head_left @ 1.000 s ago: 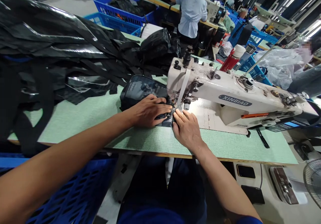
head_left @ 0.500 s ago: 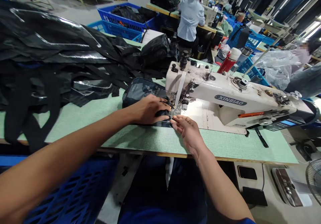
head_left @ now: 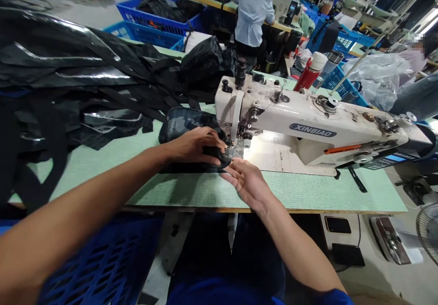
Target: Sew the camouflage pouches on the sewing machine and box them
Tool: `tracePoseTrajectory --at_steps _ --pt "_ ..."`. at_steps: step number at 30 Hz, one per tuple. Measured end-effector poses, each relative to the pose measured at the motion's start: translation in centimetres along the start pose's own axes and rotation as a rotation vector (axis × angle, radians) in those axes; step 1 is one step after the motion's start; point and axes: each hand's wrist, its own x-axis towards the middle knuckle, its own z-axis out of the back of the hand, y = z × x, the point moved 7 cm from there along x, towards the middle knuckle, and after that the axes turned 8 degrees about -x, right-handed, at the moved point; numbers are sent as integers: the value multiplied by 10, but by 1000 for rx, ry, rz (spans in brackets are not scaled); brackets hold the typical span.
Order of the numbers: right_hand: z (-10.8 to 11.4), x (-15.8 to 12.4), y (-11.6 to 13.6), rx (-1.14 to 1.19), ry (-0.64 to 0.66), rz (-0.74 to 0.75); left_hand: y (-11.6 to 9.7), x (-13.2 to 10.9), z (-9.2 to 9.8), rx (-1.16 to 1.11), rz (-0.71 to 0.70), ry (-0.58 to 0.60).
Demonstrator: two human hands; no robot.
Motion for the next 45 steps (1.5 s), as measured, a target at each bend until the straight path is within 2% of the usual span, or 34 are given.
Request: tracePoseTrajectory --at_steps 3,6,8,11,13,17,22,30,38,45 --pt "21 -8 25 -622 -121 230 6 -3 -10 43 18 -1" --pt "12 -8 44 -1160 -152 464 5 -5 -15 55 17 -18" --pt "-1 -2 47 -1369 -126 543 3 -6 -17 75 19 -29" --pt "-11 2 45 -1546 -118 630 0 -7 -19 114 21 -46" --pt "-15 -4 41 -1596 -66 712 1 -6 -18 127 19 -53" --pt "-14 -23 28 -1603 73 873 3 -2 -18 108 -11 16" --pt "-6 -32 18 -1586 44 1015 4 -1 -16 107 54 48" --pt "-5 -15 28 -1640 44 879 8 19 -4 35 67 74" --pt "-7 7 48 -1665 67 833 24 35 6 155 151 86" --pt "-3 17 59 -1686 74 815 29 38 1 284 221 61"
